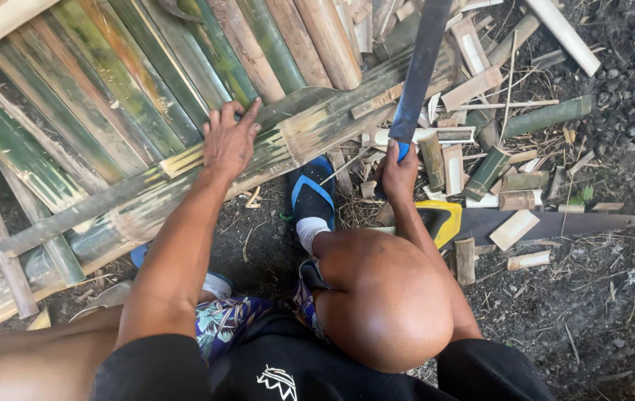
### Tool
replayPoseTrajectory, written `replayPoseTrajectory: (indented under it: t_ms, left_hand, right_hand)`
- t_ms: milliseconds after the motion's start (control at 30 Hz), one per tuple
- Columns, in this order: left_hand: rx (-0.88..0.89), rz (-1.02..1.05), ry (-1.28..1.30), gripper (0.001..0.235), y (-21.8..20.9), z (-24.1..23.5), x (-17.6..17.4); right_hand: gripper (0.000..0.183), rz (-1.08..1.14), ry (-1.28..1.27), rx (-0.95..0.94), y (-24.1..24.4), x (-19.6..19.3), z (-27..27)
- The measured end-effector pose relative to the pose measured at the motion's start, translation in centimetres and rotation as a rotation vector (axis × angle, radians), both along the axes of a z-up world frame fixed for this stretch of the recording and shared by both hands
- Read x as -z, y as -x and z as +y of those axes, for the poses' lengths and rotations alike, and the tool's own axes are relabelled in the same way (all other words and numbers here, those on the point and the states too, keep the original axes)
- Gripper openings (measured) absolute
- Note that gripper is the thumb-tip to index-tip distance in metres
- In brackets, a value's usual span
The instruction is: The person assembles a bamboo structure by cutting bamboo strips with a saw and hammering them into place. They use a hammer to secure the strips and adjust the structure as needed.
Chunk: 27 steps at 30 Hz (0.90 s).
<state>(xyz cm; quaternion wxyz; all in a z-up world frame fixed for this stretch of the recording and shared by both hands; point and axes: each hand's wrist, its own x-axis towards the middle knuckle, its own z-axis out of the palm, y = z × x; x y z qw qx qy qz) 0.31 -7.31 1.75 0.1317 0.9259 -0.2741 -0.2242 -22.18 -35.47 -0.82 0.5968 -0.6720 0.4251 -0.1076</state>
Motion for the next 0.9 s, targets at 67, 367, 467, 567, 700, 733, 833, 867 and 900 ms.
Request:
replayPoseTrajectory:
  t_ms: [67, 367, 467, 567, 700, 733, 833, 867, 900]
  left_hand:
    - [-0.02, 0.008, -0.004, 0.053, 0.4, -0.2, 0.4]
    - [-0.317, -0.295, 0.275, 0.056, 4.5, 4.1, -1.7]
    - [-0.467, -0.334, 0.222, 0.057, 6.5, 9.7, -2.2]
    - [-0.564, -0.384, 0.135, 0.063, 8.7, 14.1, -2.3]
    - [-0.641, -0.306, 0.111, 0.064, 9.1, 16.4, -2.2]
    - [-0.647, -0.282, 0.112, 0.062, 8.9, 16.9, -2.0]
    - [-0.576, -0.264, 0.158, 0.058, 7.4, 18.2, -1.5]
    - [-0.561, -0.284, 0.208, 0.056, 6.6, 18.3, -1.2]
    - [-0.61, -0.2, 0.193, 0.055, 6.2, 18.4, -1.0]
  right_hand:
    - [0.024, -0.008, -0.01, 0.01, -0.2, -0.1, 0.2]
    - [0.023, 0.129, 0.219, -0.105, 0.8, -3.4, -0.7]
    - [0.036, -0.056, 0.677, -0.379, 1.3, -4.8, -1.0]
    - [0.02, 0.079, 0.531, -0.576, -2.3, -6.5, -1.0]
    - [0.023, 0.146, 0.901, -1.006, -10.1, -11.1, 2.7]
    - [0.025, 0.124, 0.985, -1.122, -12.4, -12.6, 4.2]
    - [0.027, -0.079, 1.2, -1.453, -19.3, -17.6, 10.1]
    - [0.025, -0.091, 1.31, -1.548, -21.6, -19.2, 12.6]
    - [0.024, -0.096, 1.425, -1.637, -23.5, -20.7, 15.0]
